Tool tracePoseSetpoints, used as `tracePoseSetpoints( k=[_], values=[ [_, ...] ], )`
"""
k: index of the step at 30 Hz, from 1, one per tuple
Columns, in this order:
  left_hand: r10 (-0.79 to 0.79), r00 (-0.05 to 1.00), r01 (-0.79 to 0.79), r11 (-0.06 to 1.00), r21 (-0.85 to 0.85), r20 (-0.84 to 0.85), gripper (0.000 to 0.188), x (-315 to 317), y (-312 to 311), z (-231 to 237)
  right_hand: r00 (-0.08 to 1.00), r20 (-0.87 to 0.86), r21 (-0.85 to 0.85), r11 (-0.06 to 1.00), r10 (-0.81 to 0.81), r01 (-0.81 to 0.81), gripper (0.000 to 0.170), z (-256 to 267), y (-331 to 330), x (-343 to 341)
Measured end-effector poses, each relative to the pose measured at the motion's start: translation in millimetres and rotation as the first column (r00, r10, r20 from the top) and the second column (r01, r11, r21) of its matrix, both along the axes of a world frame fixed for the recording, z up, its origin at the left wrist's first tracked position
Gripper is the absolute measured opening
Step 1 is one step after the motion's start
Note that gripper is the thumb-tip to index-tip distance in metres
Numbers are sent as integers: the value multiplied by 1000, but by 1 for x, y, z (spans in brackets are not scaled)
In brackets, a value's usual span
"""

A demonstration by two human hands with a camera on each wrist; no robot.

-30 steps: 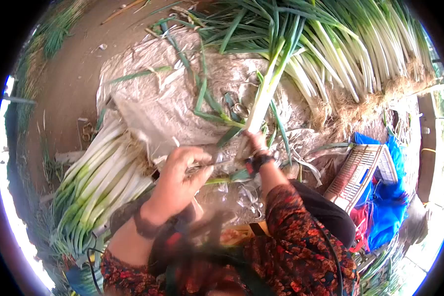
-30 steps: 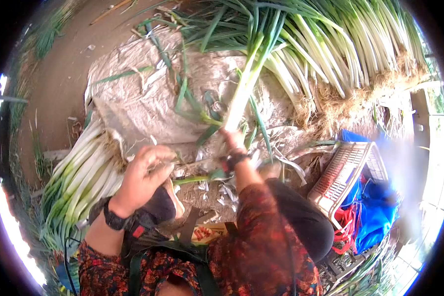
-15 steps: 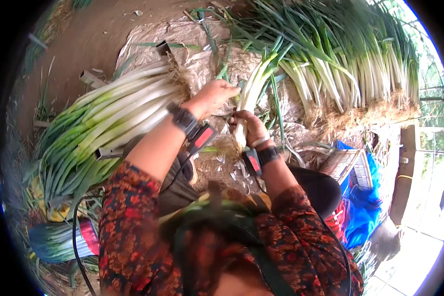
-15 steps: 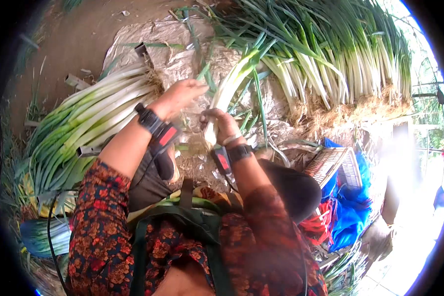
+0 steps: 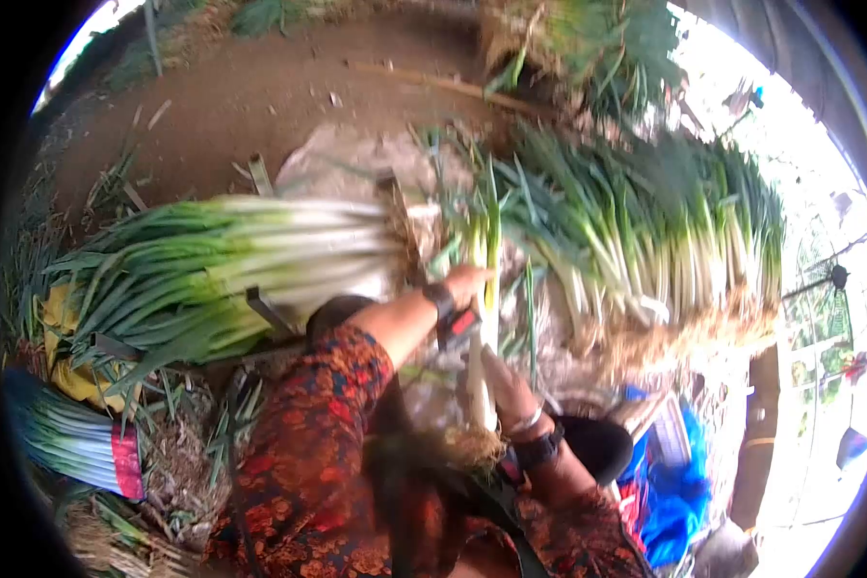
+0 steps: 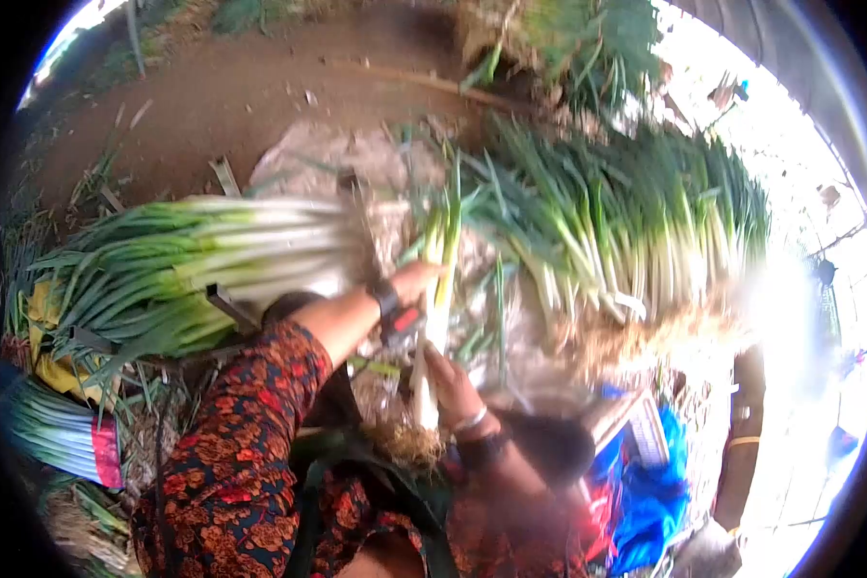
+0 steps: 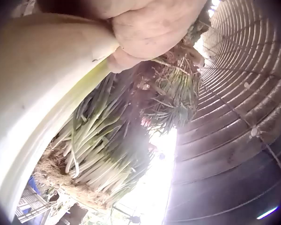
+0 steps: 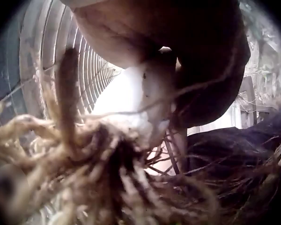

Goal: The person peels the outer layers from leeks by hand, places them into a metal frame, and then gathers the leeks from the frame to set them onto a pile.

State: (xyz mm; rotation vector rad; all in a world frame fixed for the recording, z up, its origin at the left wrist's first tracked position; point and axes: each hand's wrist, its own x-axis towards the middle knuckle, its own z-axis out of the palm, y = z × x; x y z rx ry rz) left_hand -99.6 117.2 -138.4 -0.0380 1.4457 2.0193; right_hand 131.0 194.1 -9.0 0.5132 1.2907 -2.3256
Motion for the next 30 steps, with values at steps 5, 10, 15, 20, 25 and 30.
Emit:
tracePoseSetpoints(
  k=[5,10,15,20,25,30],
  values=[
    [4,995,-10,998,-59,-97,42,14,-18,33,997,-33,-58,995,76,-78,40,-22,7,-13],
    [-68,988,54,993,-107,-137,34,35,-34,39,998,-39,214,976,42,-33,38,-41,-6,-27],
    [-347,765,56,875,-481,-542,42,55,-53,49,973,-226,176,984,48,-8,38,-9,-24,-16],
    [-225,879,38,912,-410,-421,48,65,-64,66,967,-241,306,952,75,2,29,21,-15,3],
    [-129,983,99,972,-214,-129,46,102,-80,129,585,-399,910,383,706,159,28,32,11,39],
    [-155,957,248,879,407,-246,35,83,-69,136,792,-328,711,687,514,-151,27,83,5,54]
  ],
)
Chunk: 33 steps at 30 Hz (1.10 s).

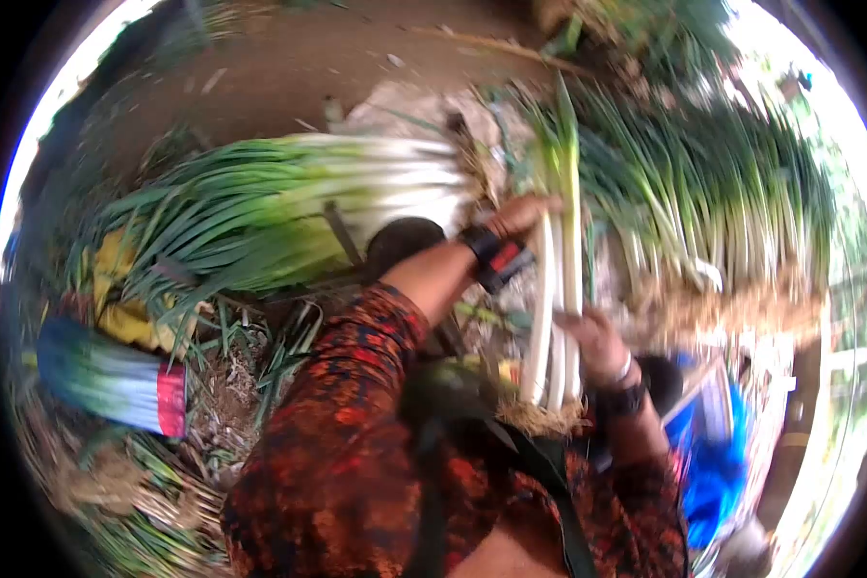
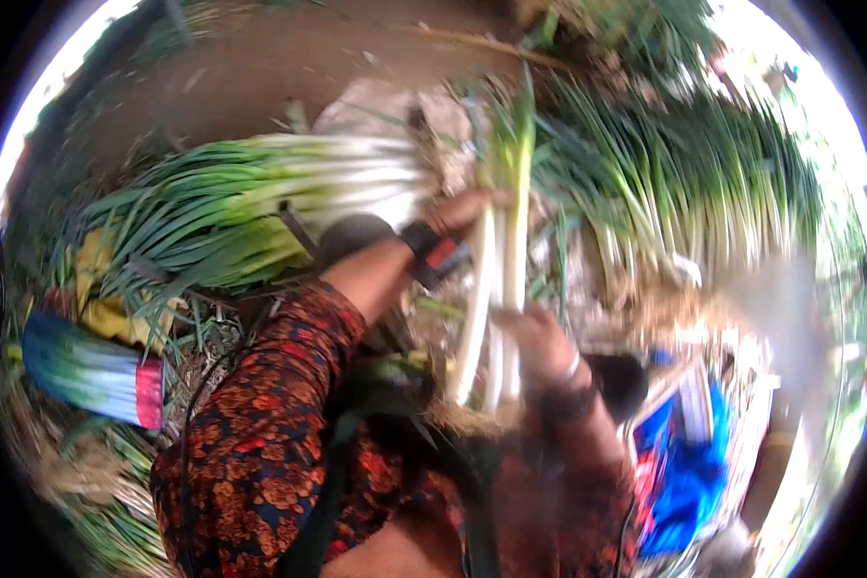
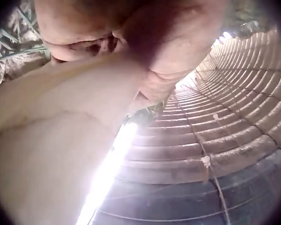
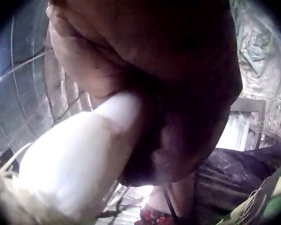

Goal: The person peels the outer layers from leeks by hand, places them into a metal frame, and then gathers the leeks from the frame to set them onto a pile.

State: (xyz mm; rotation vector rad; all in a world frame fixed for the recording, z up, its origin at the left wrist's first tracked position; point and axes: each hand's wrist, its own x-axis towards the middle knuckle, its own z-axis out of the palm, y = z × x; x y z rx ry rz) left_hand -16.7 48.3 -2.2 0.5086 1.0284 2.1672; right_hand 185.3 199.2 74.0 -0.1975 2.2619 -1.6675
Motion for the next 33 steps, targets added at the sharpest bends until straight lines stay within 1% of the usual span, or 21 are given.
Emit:
tracePoseSetpoints(
  k=[1,3,5,7,9,10,11,12,13,15,17,19,20,24,25,27,28,29,31,32,33],
  values=[
    [88,996,-88,996,5,-24,35,-11,3,-11,868,485,-270,924,-111,269,29,23,-15,-4],
    [69,998,-68,995,74,-8,35,-2,-9,21,882,443,-259,920,-159,295,34,13,-15,-6],
    [127,972,-148,984,97,196,28,-8,-9,24,910,398,-227,949,-113,217,35,-23,-3,-8],
    [170,976,-187,974,127,133,29,-23,-12,8,923,332,-35,975,-195,219,33,-49,6,-5],
    [171,952,-216,963,162,253,30,-34,-14,-11,922,276,131,961,-270,242,34,-58,7,-4],
    [198,940,-243,960,141,277,30,-36,-16,-22,905,317,19,956,-285,294,36,-74,13,-4],
    [224,928,-269,956,119,297,30,-36,-20,-27,923,260,78,959,-283,272,39,-80,17,-5],
    [238,916,-282,954,97,322,32,-41,-22,-40,954,176,89,969,-242,229,40,-76,16,-6],
    [219,907,-279,952,124,360,33,-47,-26,-53,959,165,56,973,-230,223,41,-72,16,-8],
    [241,881,-302,949,92,407,33,-49,-37,-66,939,272,-106,963,-210,246,41,-60,9,-11],
    [300,889,-331,943,33,346,33,-37,-41,-66,868,465,-221,926,-175,305,42,-41,1,-11],
    [370,877,-369,927,-65,305,37,-19,-40,-59,871,461,46,985,-171,168,41,-22,-2,-13],
    [267,895,-304,951,50,356,37,-28,-38,-82,873,459,182,979,-167,91,40,-18,-2,-14],
    [294,865,-329,944,19,407,39,-22,-30,-104,866,485,27,991,-124,127,36,-40,2,-3],
    [330,862,-341,939,-41,384,35,-29,-27,-117,848,515,-80,978,-125,193,37,-45,-1,1],
    [317,809,-342,939,-42,495,27,-19,-25,-104,883,439,75,986,-170,152,41,-36,-9,2],
    [340,809,-357,932,-59,480,21,-12,-22,-95,931,313,222,967,-188,121,47,-49,-8,3],
    [351,799,-358,930,-82,489,21,-12,-19,-96,974,151,395,914,-168,96,64,-62,-7,3],
    [425,780,-419,900,-121,459,21,-14,-8,-104,995,17,711,701,-101,59,83,-38,-26,4],
    [409,785,-426,902,-73,466,21,-13,-4,-104,997,-57,799,596,-51,76,84,-46,-26,5],
    [443,786,-418,895,-157,431,21,-8,-4,-90,996,-32,818,571,-78,71,80,-56,-26,4]
  ],
)
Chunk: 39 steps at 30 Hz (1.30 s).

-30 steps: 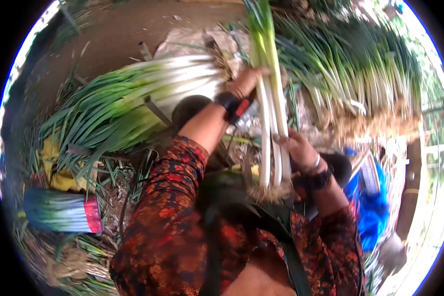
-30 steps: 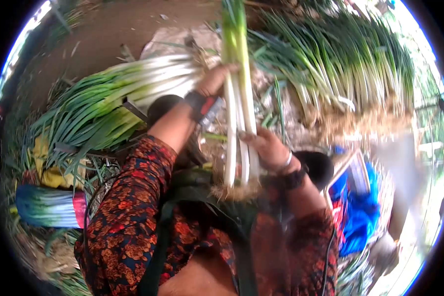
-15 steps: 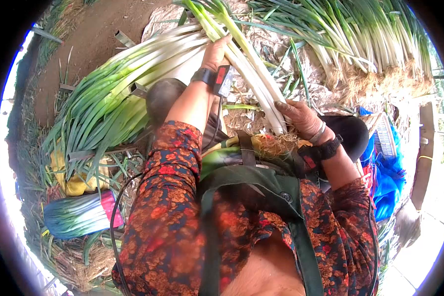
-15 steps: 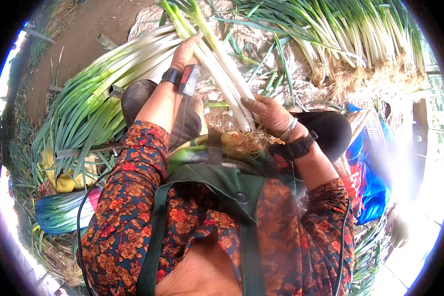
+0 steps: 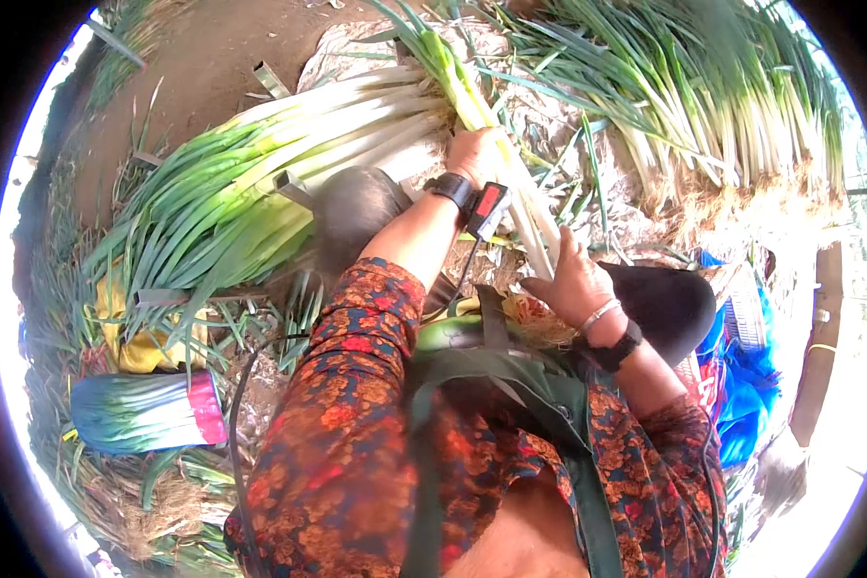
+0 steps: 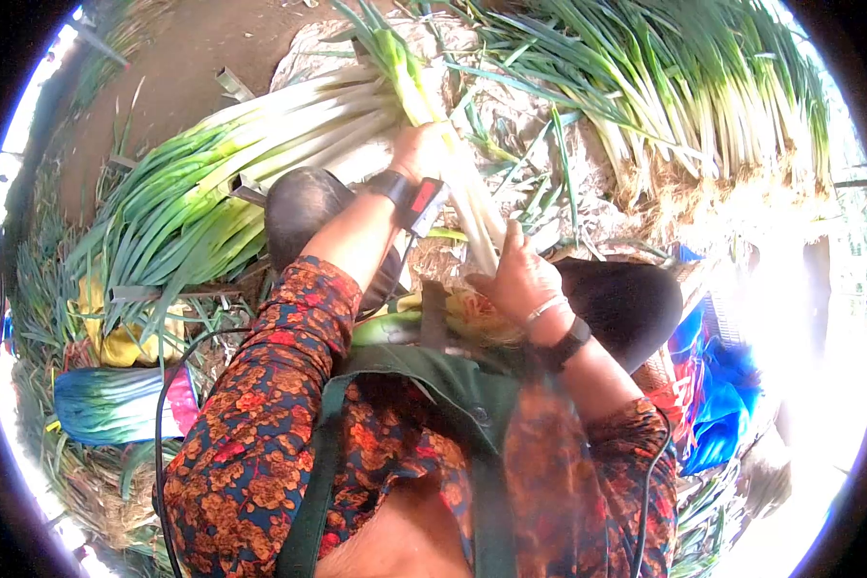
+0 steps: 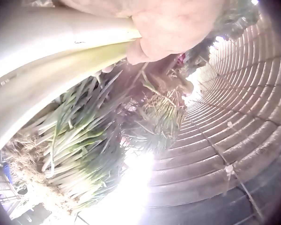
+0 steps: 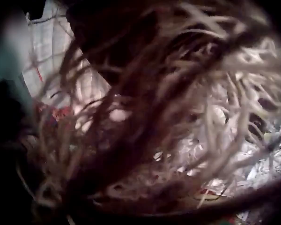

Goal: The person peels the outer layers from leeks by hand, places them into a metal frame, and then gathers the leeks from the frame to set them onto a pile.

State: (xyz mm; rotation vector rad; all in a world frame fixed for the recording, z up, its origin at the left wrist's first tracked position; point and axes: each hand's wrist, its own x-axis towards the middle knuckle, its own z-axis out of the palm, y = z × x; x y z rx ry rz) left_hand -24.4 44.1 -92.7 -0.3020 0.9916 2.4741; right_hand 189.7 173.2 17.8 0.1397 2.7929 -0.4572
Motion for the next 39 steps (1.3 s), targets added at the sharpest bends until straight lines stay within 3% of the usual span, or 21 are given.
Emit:
tracePoseSetpoints(
  k=[2,6,7,10,12,14,16,18,22,24,25,26,27,28,30,31,32,33,35,37,39],
  values=[
    [12,1000,-15,987,-163,-21,10,5,7,10,997,51,59,997,-56,53,71,-14,3,-2],
    [107,994,-109,990,86,30,27,13,17,32,972,186,-29,988,-142,150,61,4,11,1],
    [138,988,-133,988,78,-73,37,15,17,33,988,96,-82,988,-121,128,57,9,14,8],
    [-93,996,94,964,248,-13,39,2,14,19,971,214,-179,973,-103,143,53,39,29,24],
    [-113,992,122,969,217,-51,43,-4,10,30,983,185,-432,898,-2,83,51,56,42,39],
    [-63,998,66,976,208,-21,39,-13,12,41,950,309,-344,925,-52,163,49,81,42,44],
    [-16,988,29,996,84,-151,35,-35,24,26,976,215,-250,968,23,32,50,81,56,47],
    [12,999,-6,986,165,-35,32,-26,11,77,988,151,-218,976,22,12,51,75,66,40],
    [158,945,-62,946,318,-285,31,-31,-45,144,951,-192,-152,950,244,-274,46,60,75,1],
    [347,851,-236,923,305,-394,31,-38,-80,170,961,-181,-84,971,208,-226,41,55,60,-38],
    [323,839,-200,931,304,-438,28,-35,-107,189,921,-261,-40,950,288,-309,38,58,46,-60],
    [291,752,-241,956,164,-591,38,-35,-134,196,867,-340,15,924,364,-382,35,61,32,-81],
    [368,714,-266,929,256,-595,40,-38,-157,202,847,-406,-69,913,343,-402,34,59,20,-103],
    [289,676,-236,956,173,-678,33,-20,-184,225,851,-391,-100,903,351,-418,34,59,4,-124],
    [396,602,-421,895,146,-693,44,-10,-226,229,858,-360,-164,880,367,-445,33,57,-27,-166],
    [352,647,-375,919,120,-676,46,-2,-249,230,728,-461,-24,813,508,-582,33,26,-28,-203],
    [358,585,-631,764,-131,-728,48,-7,-275,204,704,-448,29,796,551,-605,33,21,-40,-217],
    [322,761,-566,753,-335,-563,53,2,-294,196,678,-434,80,775,593,-627,33,16,-52,-232],
    [142,970,-240,713,-659,-199,59,24,-335,179,828,-218,77,855,516,-513,28,34,-91,-240],
    [-35,995,100,586,-804,99,53,40,-371,156,788,-108,206,789,606,-579,25,-3,-90,-270],
    [68,993,-119,374,-920,-101,46,50,-385,148,802,-27,255,780,597,-572,20,-14,-101,-277]
  ],
)
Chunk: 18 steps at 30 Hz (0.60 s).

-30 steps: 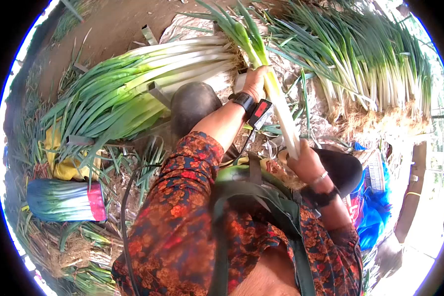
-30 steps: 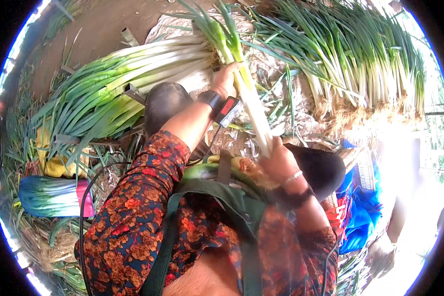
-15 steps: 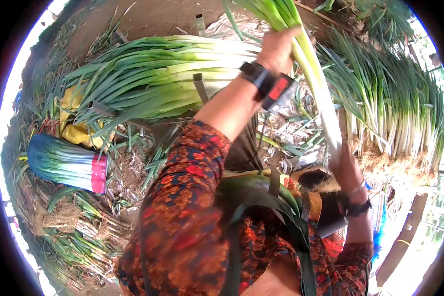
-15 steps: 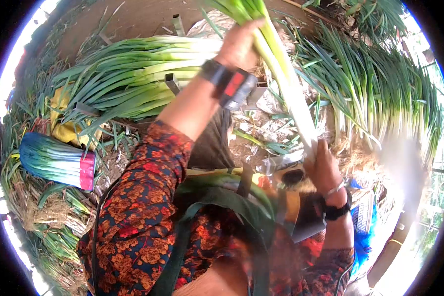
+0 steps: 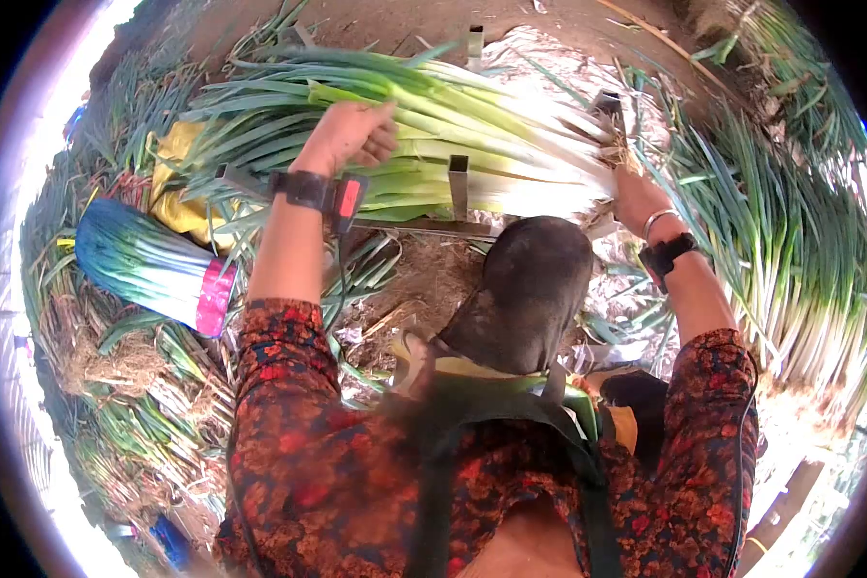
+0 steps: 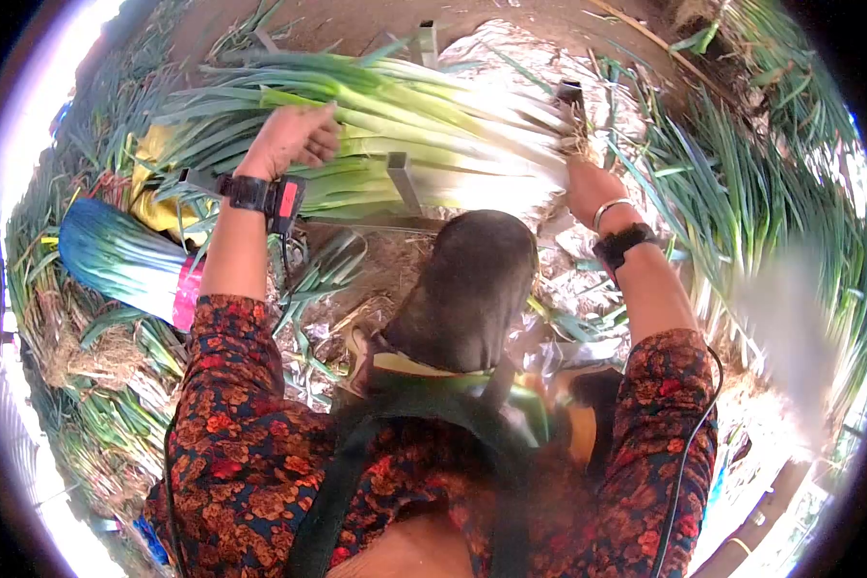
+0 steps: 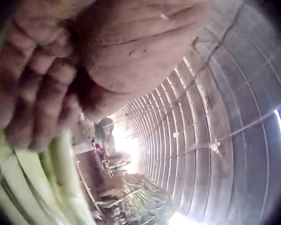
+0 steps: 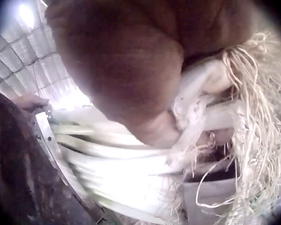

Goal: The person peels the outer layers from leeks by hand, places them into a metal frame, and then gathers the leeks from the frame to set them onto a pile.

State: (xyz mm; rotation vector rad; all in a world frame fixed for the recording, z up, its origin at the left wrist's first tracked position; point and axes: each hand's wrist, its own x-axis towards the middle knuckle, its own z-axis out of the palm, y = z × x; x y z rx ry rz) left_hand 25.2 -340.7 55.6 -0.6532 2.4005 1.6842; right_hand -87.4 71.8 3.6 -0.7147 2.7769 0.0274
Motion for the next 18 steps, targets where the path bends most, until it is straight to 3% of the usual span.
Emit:
tracePoseSetpoints(
  k=[2,5,6,9,11,12,15,17,18],
  values=[
    [70,956,-167,929,-330,-285,29,1,-3,0,999,-32,-35,999,-5,3,20,-7,-2,-1],
    [-343,696,-329,629,-704,-631,20,-26,-5,-5,996,-84,-125,992,16,-27,24,-11,3,1],
    [-383,740,-251,604,-756,-552,18,-36,1,-4,995,-97,-143,989,34,-48,27,-15,6,0],
    [-621,701,25,512,-858,-350,25,-78,5,-22,955,-262,-215,956,138,-197,43,-29,18,-2],
    [-672,730,179,367,-913,-127,31,-106,11,-43,946,-289,-198,958,146,-208,50,-17,15,4],
    [-685,728,261,289,-921,-9,35,-111,14,-49,961,-245,-215,960,127,-182,50,-8,12,6],
    [-675,717,419,221,-880,172,44,-123,16,-49,995,-91,-300,952,38,-64,50,20,4,6],
    [-693,708,465,312,-828,136,49,-125,12,-41,997,48,-393,917,-55,69,47,29,2,6],
    [-697,707,475,345,-810,118,48,-124,11,-37,996,70,-392,917,-49,73,36,21,8,-1]
  ],
)
